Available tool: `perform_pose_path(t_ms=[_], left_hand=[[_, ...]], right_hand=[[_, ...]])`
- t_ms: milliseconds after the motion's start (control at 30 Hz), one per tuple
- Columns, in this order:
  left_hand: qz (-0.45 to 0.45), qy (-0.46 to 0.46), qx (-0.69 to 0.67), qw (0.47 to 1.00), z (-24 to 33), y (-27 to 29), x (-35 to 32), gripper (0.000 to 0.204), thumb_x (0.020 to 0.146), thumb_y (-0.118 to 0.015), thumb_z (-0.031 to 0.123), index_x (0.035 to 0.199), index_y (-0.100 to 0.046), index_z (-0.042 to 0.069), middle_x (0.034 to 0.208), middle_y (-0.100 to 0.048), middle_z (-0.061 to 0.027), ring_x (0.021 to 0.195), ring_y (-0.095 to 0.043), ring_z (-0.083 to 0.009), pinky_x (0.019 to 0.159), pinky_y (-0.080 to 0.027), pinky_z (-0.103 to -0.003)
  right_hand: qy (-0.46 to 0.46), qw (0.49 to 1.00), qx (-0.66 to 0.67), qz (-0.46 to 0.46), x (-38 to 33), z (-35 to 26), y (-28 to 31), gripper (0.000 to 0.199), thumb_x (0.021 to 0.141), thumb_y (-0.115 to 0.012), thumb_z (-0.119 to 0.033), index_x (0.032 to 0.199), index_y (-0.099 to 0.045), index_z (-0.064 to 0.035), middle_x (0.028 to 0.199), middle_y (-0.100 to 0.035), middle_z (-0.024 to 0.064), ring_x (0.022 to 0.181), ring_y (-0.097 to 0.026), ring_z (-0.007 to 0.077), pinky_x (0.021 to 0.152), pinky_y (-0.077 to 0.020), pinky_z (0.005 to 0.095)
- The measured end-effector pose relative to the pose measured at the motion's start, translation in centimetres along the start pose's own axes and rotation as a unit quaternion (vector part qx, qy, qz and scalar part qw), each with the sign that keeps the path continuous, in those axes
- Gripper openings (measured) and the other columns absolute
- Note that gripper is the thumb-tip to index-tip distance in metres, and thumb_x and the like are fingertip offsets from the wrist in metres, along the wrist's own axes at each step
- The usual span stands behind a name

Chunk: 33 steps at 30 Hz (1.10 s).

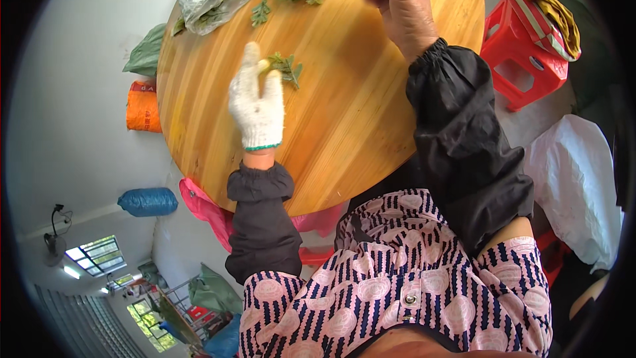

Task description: Applying liquid from a squeeze bottle to the stems of plant bundles on a table.

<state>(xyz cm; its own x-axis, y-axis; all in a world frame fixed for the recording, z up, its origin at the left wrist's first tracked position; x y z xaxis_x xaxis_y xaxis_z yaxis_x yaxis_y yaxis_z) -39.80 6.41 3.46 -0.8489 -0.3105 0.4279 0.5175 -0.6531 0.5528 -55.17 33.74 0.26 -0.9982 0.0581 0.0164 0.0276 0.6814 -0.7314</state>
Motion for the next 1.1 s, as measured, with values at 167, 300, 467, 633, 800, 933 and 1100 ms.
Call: perform_pose_path(t_ms=[167,300,467,633,800,933,1100], left_hand=[[-0.087,-0.089,0.147,0.981,0.1,-2.9,0.6,0.07,0.087,-0.073,-0.001,0.152,-0.048,0.005,0.137,-0.063,-0.0182,0.118,-0.065,-0.0264,0.1,-0.051,-0.036],[-0.063,-0.086,0.177,0.978,0.2,-2.8,0.5,0.074,0.085,-0.077,0.006,0.152,-0.047,0.008,0.122,-0.07,-0.0204,0.107,-0.069,-0.0303,0.093,-0.054,-0.038],[-0.106,-0.064,0.221,0.967,0.7,-3.9,0.9,0.071,0.085,-0.077,0.021,0.147,-0.05,0.001,0.091,-0.071,-0.0089,0.089,-0.065,-0.029,0.09,-0.044,-0.045],[-0.095,-0.098,0.261,0.956,1.8,-4.1,0.7,0.07,0.086,-0.075,0.026,0.146,-0.051,0.001,0.081,-0.066,-0.0047,0.086,-0.064,-0.0268,0.087,-0.043,-0.044],[-0.108,-0.071,0.265,0.956,1.9,-4.3,0.8,0.068,0.085,-0.075,0.028,0.144,-0.052,0.002,0.081,-0.067,-0.0034,0.087,-0.064,-0.027,0.086,-0.043,-0.045],[-0.111,-0.073,0.262,0.956,2.0,-4.4,1.0,0.068,0.085,-0.076,0.029,0.143,-0.052,0.003,0.082,-0.067,-0.0031,0.088,-0.064,-0.0267,0.085,-0.043,-0.045],[-0.106,-0.07,0.267,0.955,1.2,-4.6,0.7,0.068,0.085,-0.077,0.029,0.143,-0.052,0.003,0.082,-0.068,-0.0032,0.089,-0.065,-0.0267,0.085,-0.043,-0.045]], right_hand=[[0.02,0.982,-0.13,-0.137,-1.1,1.0,-2.5,0.03,0.09,-0.075,-0.031,0.097,-0.068,-0.0028,0.086,-0.068,0.0054,0.07,-0.063,0.0109,0.065,-0.0495,0.0252],[0.053,0.961,-0.16,-0.22,-3.2,1.1,-5.4,0.028,0.088,-0.076,-0.027,0.096,-0.07,-0.0013,0.085,-0.069,0.0036,0.07,-0.061,0.0099,0.065,-0.0487,0.0259],[0.087,0.929,-0.226,-0.279,-5.0,0.6,-7.3,0.024,0.084,-0.08,-0.017,0.099,-0.068,-0.002,0.087,-0.069,0.0007,0.077,-0.064,0.0104,0.069,-0.0523,0.0265],[0.115,0.915,-0.243,-0.302,-6.3,1.4,-8.3,0.029,0.08,-0.084,-0.015,0.101,-0.068,-0.0015,0.088,-0.071,0.0029,0.079,-0.066,0.0118,0.073,-0.0549,0.0287],[0.127,0.908,-0.262,-0.302,-6.4,2.1,-8.6,0.032,0.077,-0.085,-0.014,0.102,-0.069,-0.0021,0.088,-0.073,0.0043,0.079,-0.067,0.0131,0.076,-0.0559,0.0301],[0.153,0.903,-0.267,-0.3,-6.5,1.8,-8.8,0.032,0.077,-0.084,-0.013,0.102,-0.069,-0.0023,0.088,-0.072,0.0042,0.079,-0.067,0.0134,0.077,-0.056,0.0303],[0.149,0.898,-0.271,-0.313,-6.9,2.0,-8.8,0.028,0.078,-0.082,-0.012,0.101,-0.069,-0.0027,0.087,-0.072,0.0041,0.078,-0.067,0.0127,0.076,-0.056,0.0298]])
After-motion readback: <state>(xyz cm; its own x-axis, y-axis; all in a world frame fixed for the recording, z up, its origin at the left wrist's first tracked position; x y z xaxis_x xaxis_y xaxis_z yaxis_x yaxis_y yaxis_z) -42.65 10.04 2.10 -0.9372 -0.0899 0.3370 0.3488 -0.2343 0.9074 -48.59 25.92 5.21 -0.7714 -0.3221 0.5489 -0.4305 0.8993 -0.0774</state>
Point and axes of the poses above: each hand's wrist, its own x-axis towards the middle knuckle, its own y-axis out of the back of the hand, z = x × y, the point moved 9 cm from there along x, towards the middle knuckle
